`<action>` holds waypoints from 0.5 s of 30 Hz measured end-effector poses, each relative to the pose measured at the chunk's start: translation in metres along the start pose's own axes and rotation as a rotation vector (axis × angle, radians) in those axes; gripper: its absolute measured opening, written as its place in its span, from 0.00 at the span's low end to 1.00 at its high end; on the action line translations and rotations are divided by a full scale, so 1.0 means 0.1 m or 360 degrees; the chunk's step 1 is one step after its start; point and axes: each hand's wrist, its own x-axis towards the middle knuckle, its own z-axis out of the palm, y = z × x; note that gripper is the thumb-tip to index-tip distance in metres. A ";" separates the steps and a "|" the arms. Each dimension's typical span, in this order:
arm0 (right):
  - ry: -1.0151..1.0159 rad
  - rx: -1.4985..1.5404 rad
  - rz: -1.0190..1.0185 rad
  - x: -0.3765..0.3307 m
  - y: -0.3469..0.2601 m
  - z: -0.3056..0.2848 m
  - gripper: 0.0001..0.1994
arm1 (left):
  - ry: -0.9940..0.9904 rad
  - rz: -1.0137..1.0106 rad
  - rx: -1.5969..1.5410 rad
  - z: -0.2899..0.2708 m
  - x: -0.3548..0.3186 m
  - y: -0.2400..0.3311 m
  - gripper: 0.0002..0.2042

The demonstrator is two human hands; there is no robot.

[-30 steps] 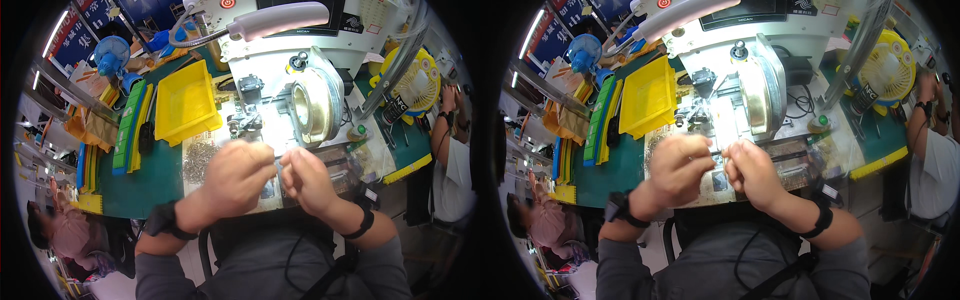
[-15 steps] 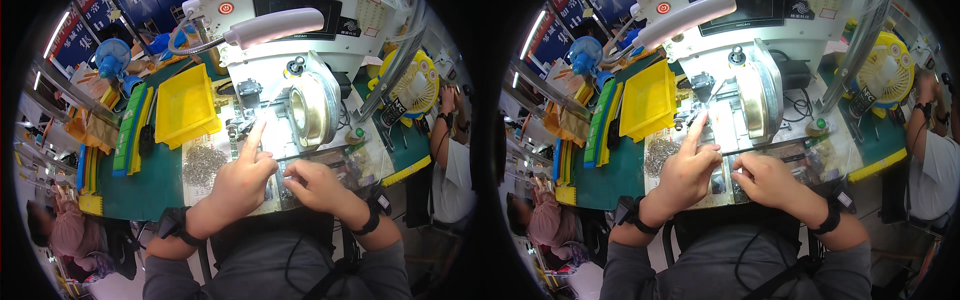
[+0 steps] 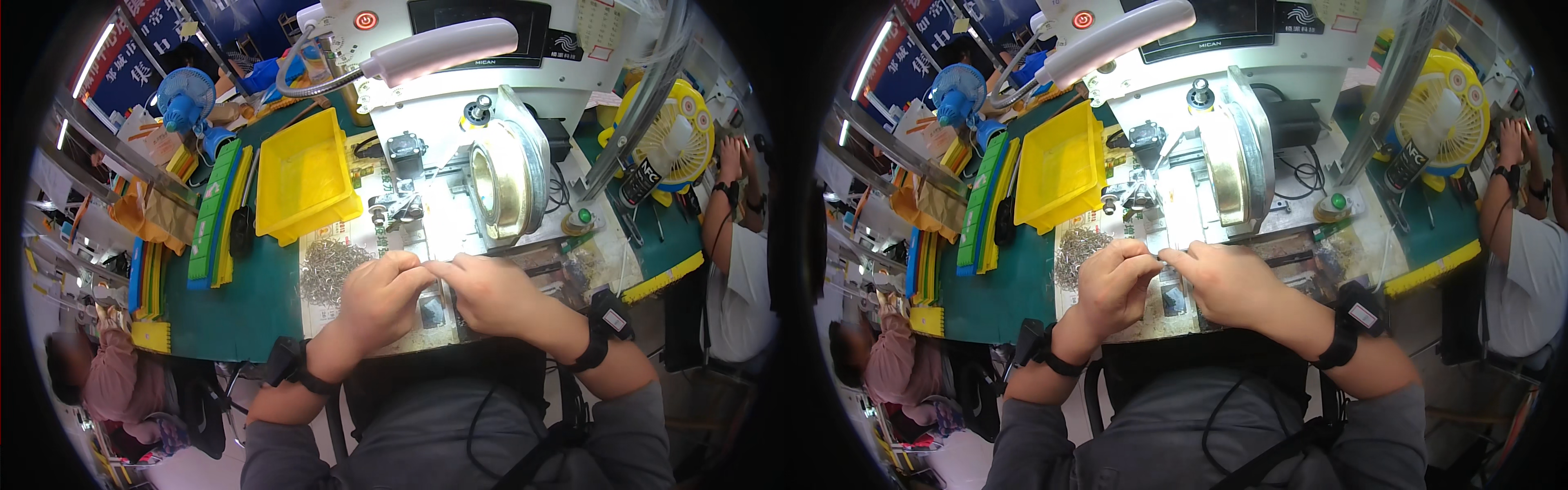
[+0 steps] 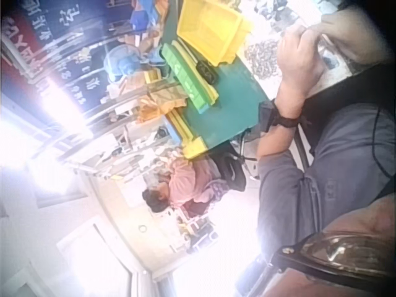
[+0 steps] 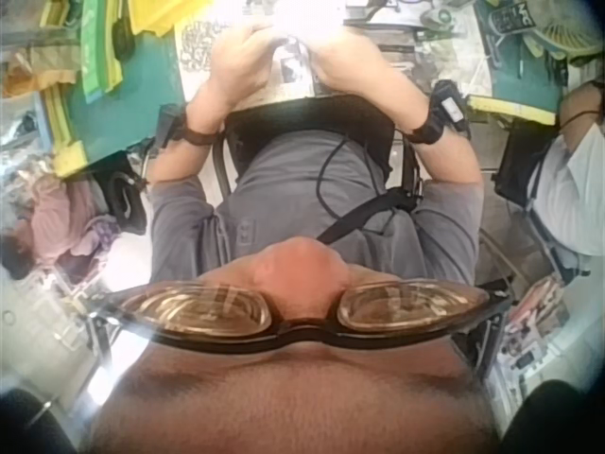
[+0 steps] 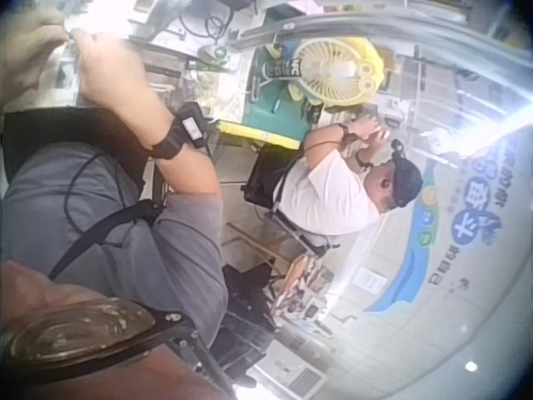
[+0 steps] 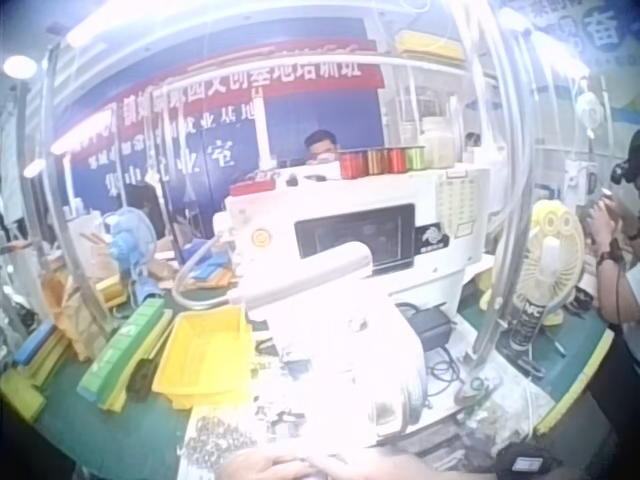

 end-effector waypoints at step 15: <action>0.1141 -0.0058 -0.0603 -0.16 -0.04 -0.29 0.09 | 0.0026 0.0057 -0.0039 0.00 -0.07 -0.06 0.12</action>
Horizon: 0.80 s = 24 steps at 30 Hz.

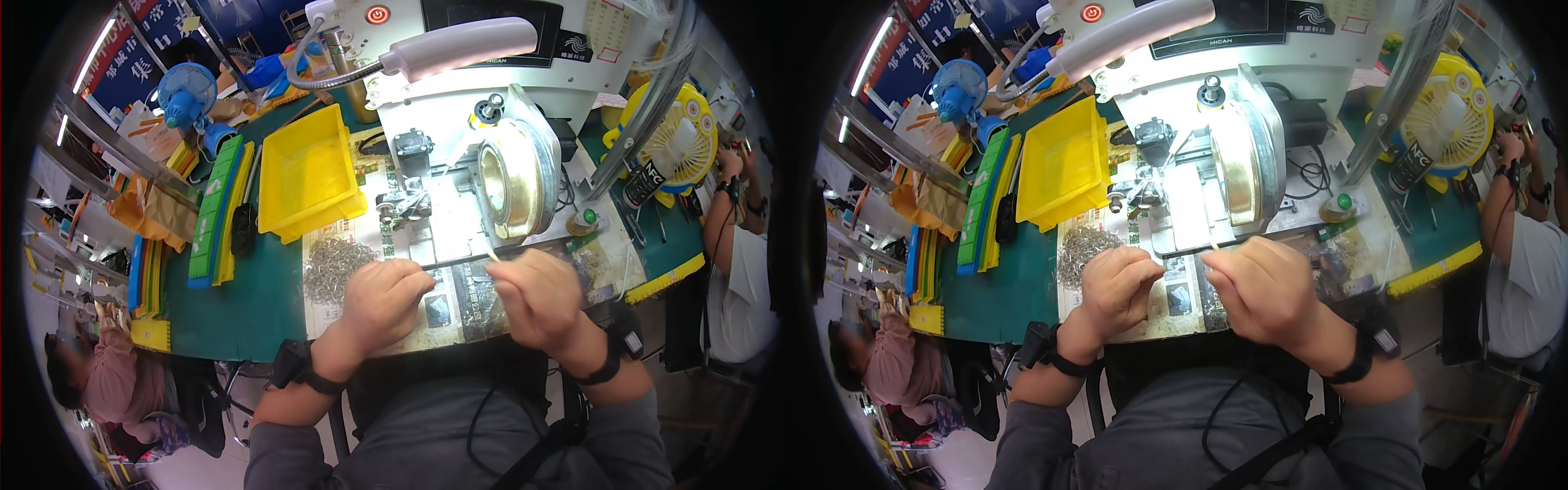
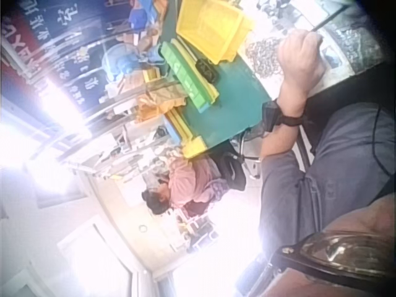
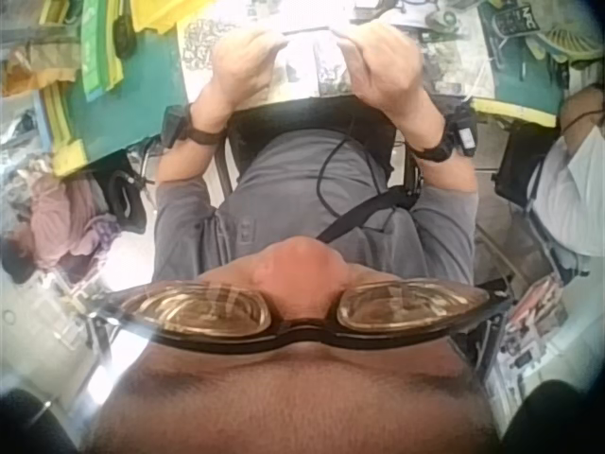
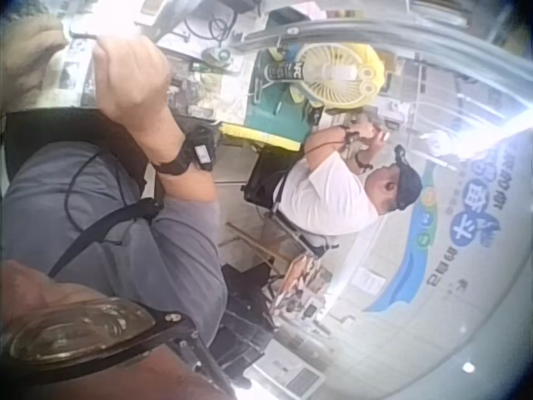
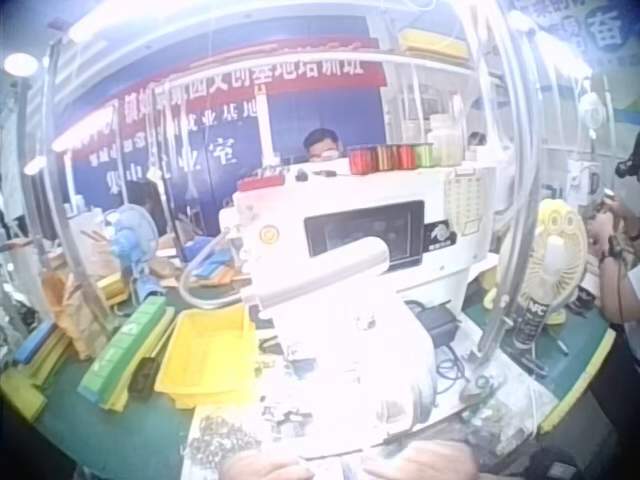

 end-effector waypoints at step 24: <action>-0.0218 0.0067 0.0069 -0.15 -0.01 0.01 0.11 | 0.0014 0.0024 -0.0026 0.00 0.04 0.04 0.10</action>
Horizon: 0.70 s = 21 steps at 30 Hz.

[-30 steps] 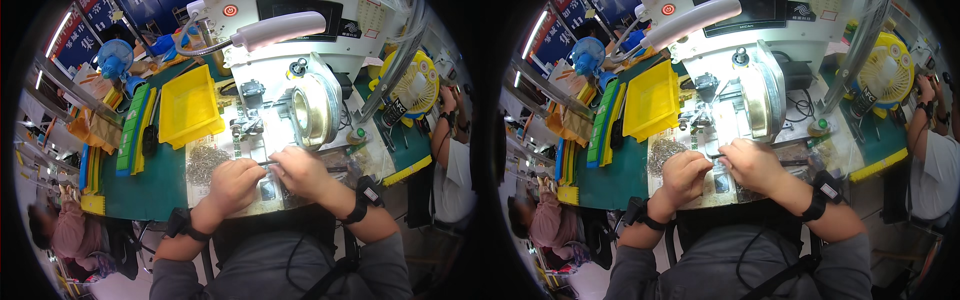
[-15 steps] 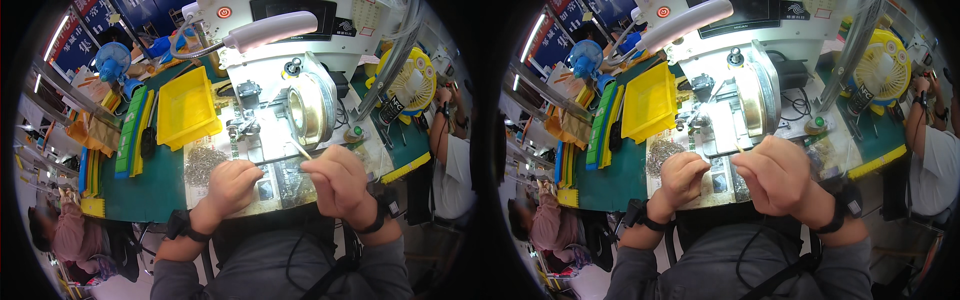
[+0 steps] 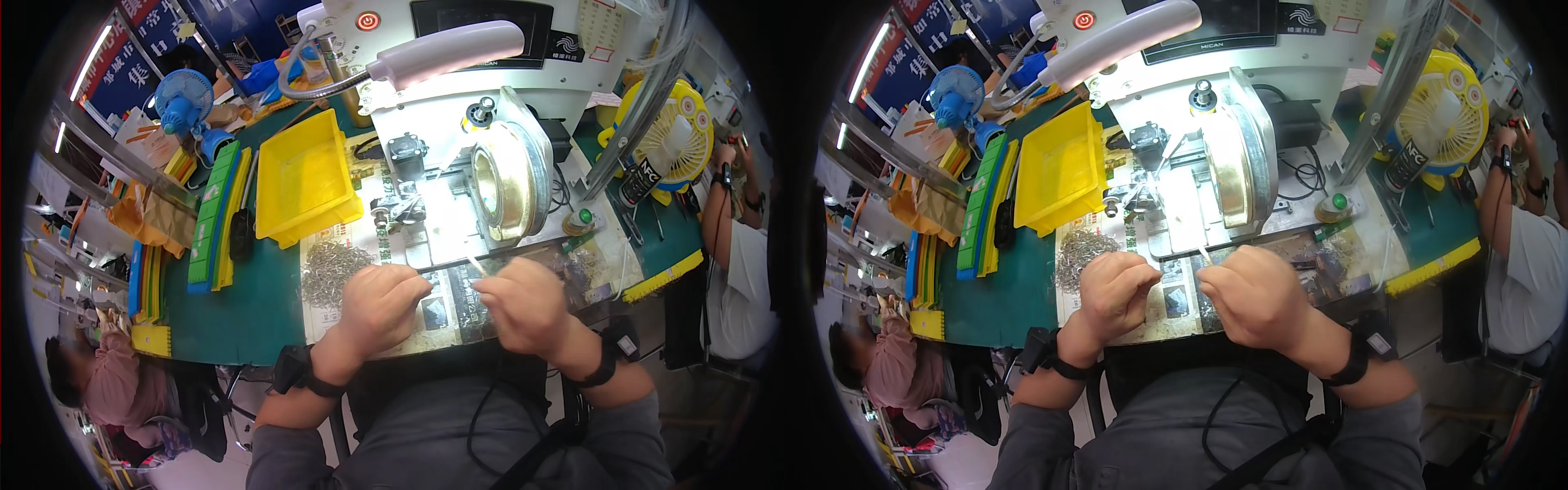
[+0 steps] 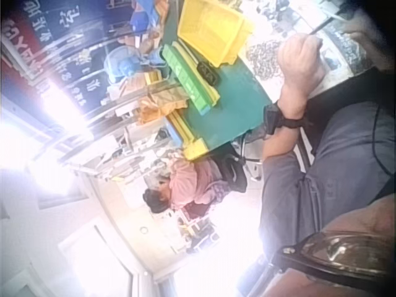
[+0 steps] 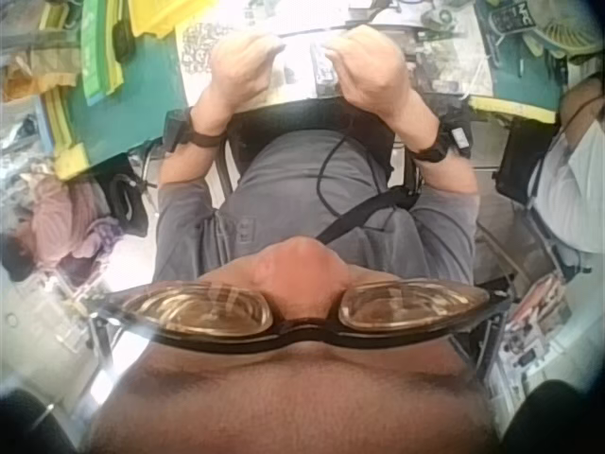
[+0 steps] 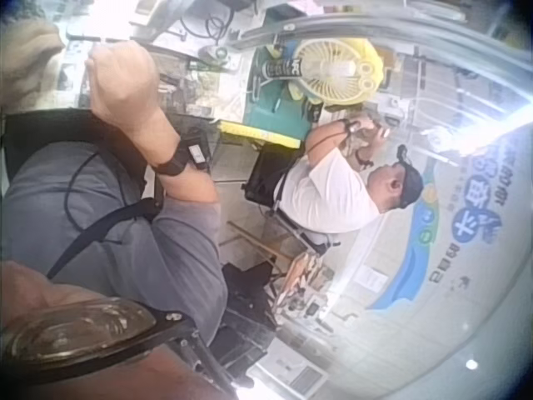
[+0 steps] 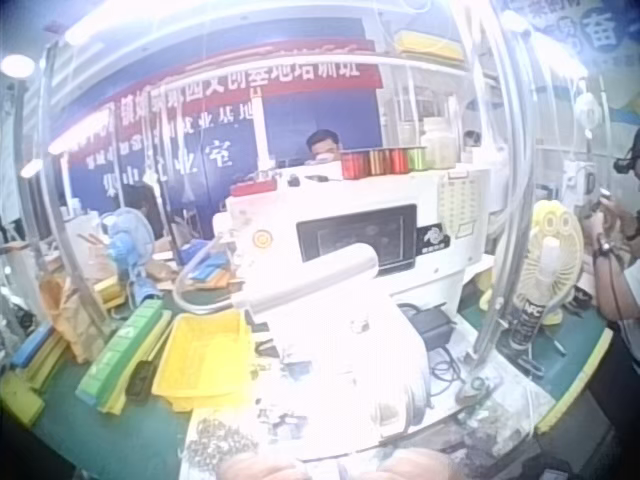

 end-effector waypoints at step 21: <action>-0.0510 -0.0906 0.0872 -0.67 0.69 -0.62 0.40 | 0.0027 0.0006 -0.0018 -0.02 -0.04 0.01 0.10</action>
